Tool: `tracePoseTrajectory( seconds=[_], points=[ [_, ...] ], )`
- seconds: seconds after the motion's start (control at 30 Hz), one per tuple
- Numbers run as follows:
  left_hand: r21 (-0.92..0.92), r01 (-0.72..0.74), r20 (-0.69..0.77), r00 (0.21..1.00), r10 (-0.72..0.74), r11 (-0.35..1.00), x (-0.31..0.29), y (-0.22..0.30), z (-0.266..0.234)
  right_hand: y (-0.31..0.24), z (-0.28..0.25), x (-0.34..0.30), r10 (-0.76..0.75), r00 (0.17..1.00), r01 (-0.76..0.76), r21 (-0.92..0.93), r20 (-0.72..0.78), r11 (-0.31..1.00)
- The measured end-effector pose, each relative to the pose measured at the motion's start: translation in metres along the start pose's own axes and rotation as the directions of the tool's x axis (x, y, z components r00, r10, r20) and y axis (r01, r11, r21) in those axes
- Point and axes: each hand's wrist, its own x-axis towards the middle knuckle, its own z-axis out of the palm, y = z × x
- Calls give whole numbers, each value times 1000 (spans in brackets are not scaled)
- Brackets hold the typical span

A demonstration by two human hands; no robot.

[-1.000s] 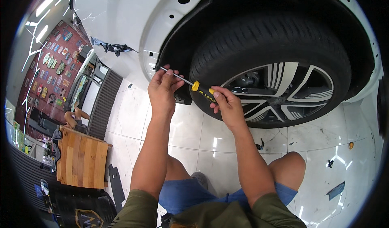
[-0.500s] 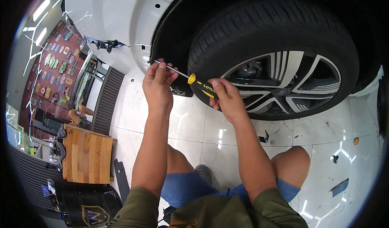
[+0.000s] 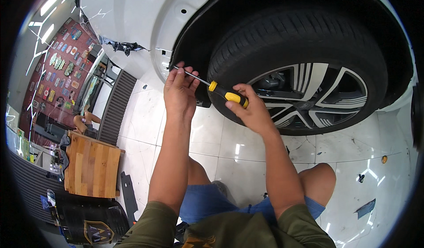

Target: The person uses a screwdriver to pry and remove a plastic trim piece from the front wheel arch of a white car. They then enter the vehicle, start the engine, and briefly operate the steering wheel before exiting and returning to the wheel arch to continue working on the trim.

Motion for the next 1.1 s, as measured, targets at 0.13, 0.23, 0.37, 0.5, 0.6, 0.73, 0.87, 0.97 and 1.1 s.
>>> tracePoseTrajectory(
  seconds=[0.13,0.23,0.37,0.5,0.6,0.73,0.87,0.97,1.1],
  points=[
    [-110,37,26,999,-34,993,2,-1,-4,13,-16,4,337,834,-531,470,437,705],
    [-444,199,41,978,-202,874,-1,-1,3,-1,-1,-8,-86,996,73,-253,-40,965],
    [-598,284,164,959,-232,750,2,-9,1,-10,6,-10,64,998,-66,-113,-22,991],
    [-457,283,340,932,-128,843,13,-10,-28,-2,0,-11,60,995,-59,-16,78,998],
    [-369,301,341,924,-172,879,17,-2,-28,-9,-8,-14,-157,983,115,-347,-96,931],
    [-644,338,259,940,-220,686,18,7,-12,-12,-7,-17,-133,974,86,-244,-185,966],
    [-748,372,341,926,-163,550,18,-2,-18,-18,-11,-21,-82,962,50,-128,-259,991],
    [-773,333,281,943,-179,539,14,-4,-12,-20,-15,-25,-112,974,60,-249,-198,967],
    [-694,324,317,939,-130,643,18,-7,-17,-23,-11,-29,-76,989,43,-246,-127,968]
  ],
)
